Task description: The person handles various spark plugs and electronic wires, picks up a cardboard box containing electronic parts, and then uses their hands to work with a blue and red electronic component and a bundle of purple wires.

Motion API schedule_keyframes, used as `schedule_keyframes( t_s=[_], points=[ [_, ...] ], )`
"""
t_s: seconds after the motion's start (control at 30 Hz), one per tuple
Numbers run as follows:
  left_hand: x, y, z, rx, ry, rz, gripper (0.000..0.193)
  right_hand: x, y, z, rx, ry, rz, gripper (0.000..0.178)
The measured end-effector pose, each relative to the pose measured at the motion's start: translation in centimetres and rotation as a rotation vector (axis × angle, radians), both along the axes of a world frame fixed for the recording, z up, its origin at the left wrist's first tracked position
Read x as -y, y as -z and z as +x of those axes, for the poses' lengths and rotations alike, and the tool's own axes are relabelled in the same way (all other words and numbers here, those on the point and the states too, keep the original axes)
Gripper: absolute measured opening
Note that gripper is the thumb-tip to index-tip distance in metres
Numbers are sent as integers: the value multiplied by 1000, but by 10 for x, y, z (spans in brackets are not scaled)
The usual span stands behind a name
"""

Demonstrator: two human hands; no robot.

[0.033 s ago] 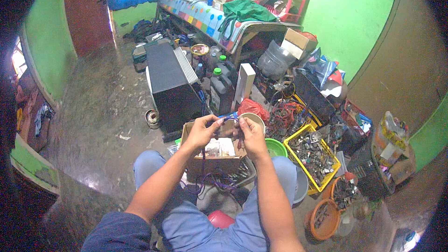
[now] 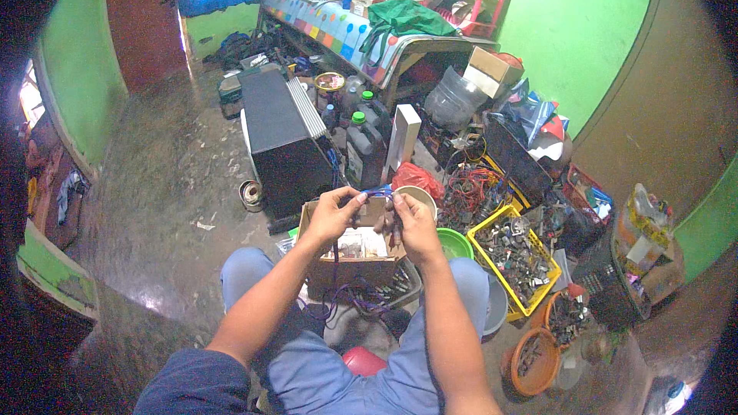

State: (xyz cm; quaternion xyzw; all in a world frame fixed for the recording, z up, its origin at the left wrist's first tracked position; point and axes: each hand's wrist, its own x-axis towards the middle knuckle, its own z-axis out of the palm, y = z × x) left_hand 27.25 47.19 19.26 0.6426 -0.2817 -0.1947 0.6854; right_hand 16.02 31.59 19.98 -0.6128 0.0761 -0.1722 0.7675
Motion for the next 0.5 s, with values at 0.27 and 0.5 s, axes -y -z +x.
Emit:
schedule_keyframes(
  t_s=[0.27,0.5],
  points=[
    [-10,-7,24,-142,-227,-147,23,9,-24,-16,-119,139,-415,26],
    [-11,-12,0,671,-104,117,35,15,-17,-22,10,102,-551,25]
  ],
)
